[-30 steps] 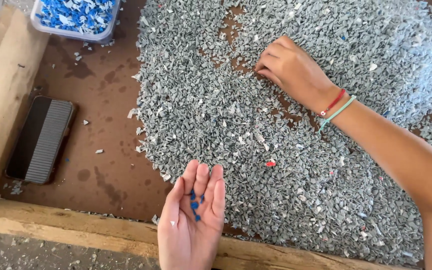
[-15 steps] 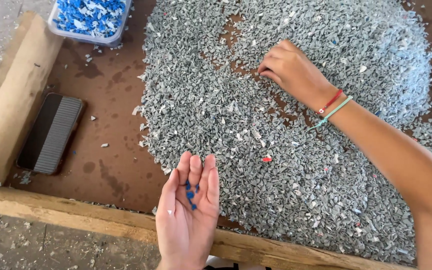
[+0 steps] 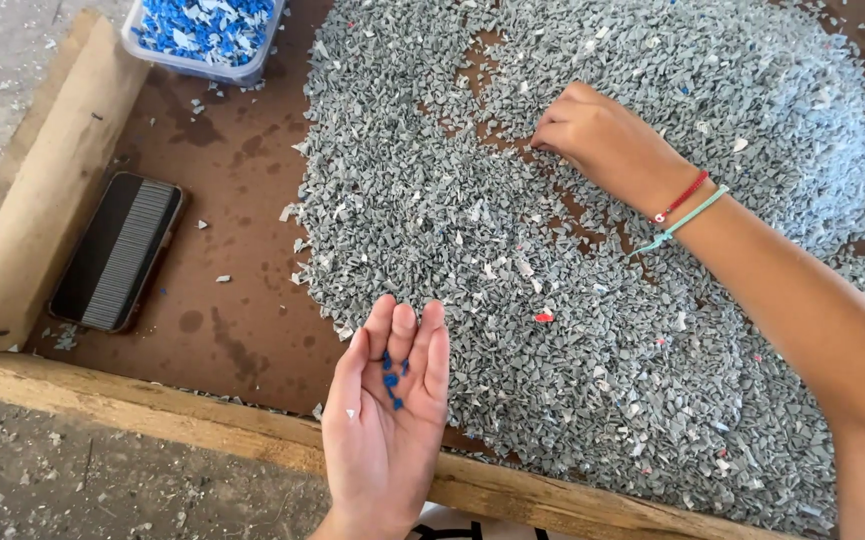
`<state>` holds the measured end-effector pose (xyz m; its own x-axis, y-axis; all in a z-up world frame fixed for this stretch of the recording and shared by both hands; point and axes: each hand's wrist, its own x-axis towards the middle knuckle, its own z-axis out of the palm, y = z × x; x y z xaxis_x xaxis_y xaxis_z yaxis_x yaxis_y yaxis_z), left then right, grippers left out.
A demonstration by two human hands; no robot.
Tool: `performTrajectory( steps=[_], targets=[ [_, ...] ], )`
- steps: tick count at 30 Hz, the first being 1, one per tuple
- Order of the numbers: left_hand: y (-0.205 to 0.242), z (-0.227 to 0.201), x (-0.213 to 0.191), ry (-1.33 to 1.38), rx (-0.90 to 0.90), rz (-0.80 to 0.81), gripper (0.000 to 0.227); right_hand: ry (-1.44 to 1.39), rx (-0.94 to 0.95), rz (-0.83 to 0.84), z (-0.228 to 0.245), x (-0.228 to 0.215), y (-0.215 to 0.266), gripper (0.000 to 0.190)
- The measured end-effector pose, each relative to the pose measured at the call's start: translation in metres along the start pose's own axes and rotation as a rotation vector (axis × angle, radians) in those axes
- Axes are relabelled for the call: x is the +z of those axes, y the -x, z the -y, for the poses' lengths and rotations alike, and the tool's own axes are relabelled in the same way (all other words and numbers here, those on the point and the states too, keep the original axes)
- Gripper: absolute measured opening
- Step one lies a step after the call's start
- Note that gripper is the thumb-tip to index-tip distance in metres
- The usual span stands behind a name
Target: The person sifts through a large pile of grey plastic shards on a wooden tray, picking out small blue and red pieces by hand and placing them into a clear container. The task is performed continuously with both hands, focusing on color separation.
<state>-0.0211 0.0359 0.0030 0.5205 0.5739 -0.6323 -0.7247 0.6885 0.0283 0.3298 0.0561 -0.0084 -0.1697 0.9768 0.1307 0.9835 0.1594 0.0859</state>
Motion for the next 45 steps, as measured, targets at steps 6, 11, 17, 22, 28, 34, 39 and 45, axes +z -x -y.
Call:
performTrajectory(
  steps=[6, 11, 17, 22, 28, 34, 39, 45],
  targets=[
    [-0.001, 0.001, -0.003, -0.009, 0.015, 0.014, 0.037, 0.017, -0.041, 0.007, -0.003, 0.002, 0.003, 0.025],
    [-0.002, 0.001, -0.006, 0.014, 0.019, 0.105, 0.037, 0.149, -0.094, 0.0, -0.008, 0.008, 0.003, 0.015],
    [0.004, 0.002, 0.006, -0.031, 0.02, 0.027, 0.037, 0.252, -0.065, -0.057, -0.006, -0.001, 0.01, 0.017],
    [0.003, 0.006, 0.007, -0.039, -0.078, -0.007, 0.036, 0.104, 0.073, -0.072, 0.015, -0.035, 0.035, 0.02],
    [0.016, 0.032, 0.009, -0.151, -0.283, 0.043, 0.037, -0.185, 0.102, 0.093, 0.063, -0.071, 0.084, 0.035],
    [0.018, 0.05, 0.027, -0.206, -0.313, -0.026, 0.054, -0.465, -0.117, -0.161, 0.115, -0.102, 0.111, 0.015],
    [0.009, 0.071, -0.006, -0.193, -0.32, 0.345, 0.051, -0.423, -0.284, -0.226, 0.149, -0.122, 0.105, 0.022],
    [0.011, 0.066, 0.001, -0.173, -0.43, 0.104, 0.047, -0.708, -0.026, 0.076, 0.168, -0.136, 0.069, 0.018]
  ],
)
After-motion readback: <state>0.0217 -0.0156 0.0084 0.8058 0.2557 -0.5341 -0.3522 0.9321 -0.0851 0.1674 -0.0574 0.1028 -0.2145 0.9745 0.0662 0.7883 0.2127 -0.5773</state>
